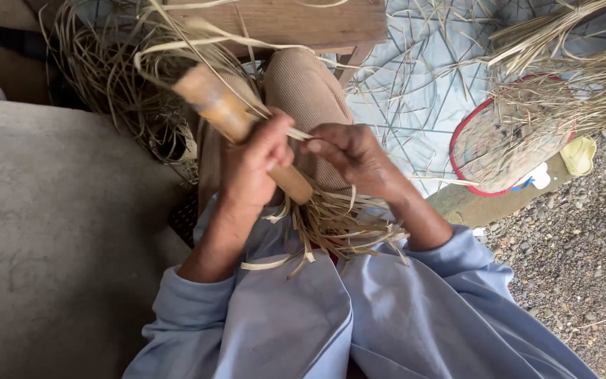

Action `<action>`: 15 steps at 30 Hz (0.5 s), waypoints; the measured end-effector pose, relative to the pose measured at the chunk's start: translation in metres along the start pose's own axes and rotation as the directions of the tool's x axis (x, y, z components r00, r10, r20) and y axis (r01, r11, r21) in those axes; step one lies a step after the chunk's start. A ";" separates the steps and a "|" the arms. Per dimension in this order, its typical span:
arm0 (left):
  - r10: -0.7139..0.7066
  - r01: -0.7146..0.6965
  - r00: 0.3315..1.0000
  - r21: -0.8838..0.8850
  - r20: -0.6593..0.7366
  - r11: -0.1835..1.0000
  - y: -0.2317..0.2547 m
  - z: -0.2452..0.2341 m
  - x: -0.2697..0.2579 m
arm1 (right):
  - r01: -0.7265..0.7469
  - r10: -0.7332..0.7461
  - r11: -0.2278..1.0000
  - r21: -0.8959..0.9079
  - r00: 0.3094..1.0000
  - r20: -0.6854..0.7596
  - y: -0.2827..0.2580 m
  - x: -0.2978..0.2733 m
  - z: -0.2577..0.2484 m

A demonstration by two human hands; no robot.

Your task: Weaving thin bamboo strips together to create a structured mat or basket, using a wooden stick to assist in positioning and tightening the weave.

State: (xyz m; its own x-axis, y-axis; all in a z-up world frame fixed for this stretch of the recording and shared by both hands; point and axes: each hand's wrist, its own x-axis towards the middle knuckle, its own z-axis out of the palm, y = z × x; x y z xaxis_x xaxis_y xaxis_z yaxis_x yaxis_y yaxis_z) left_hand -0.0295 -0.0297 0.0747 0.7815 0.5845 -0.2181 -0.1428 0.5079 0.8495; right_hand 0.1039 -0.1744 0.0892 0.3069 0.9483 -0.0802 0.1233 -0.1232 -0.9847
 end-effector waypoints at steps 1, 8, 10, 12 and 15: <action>-0.067 0.058 0.997 -0.172 -0.047 0.983 0.004 -0.010 0.005 | -0.007 0.007 1.000 0.025 1.000 -0.004 0.015 -0.004 -0.004; 0.177 -0.176 0.984 -0.132 -0.007 0.975 0.076 -0.097 0.010 | -0.124 0.081 0.982 -0.142 0.959 -0.273 0.125 -0.043 -0.075; 0.206 -0.207 0.978 -0.221 -0.026 0.953 0.084 -0.112 0.005 | -0.215 0.149 0.963 -0.160 0.926 -0.346 0.151 -0.052 -0.094; 0.231 -0.233 0.972 -0.311 -0.045 0.921 0.097 -0.133 -0.002 | -0.311 0.214 0.935 -0.173 0.881 -0.423 0.187 -0.066 -0.116; 0.308 -0.332 0.941 -0.206 -0.141 0.920 0.126 -0.173 -0.015 | -0.421 0.130 0.810 -0.409 0.808 -0.574 0.240 -0.085 -0.150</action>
State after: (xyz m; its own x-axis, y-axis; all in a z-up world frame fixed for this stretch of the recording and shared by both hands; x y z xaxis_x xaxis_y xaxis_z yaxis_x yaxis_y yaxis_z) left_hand -0.1645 0.1347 0.1023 0.6056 0.7957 -0.0112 -0.5160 0.4034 0.7557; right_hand 0.2489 -0.3289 -0.1174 0.8060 0.5826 -0.1045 0.3565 -0.6186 -0.7002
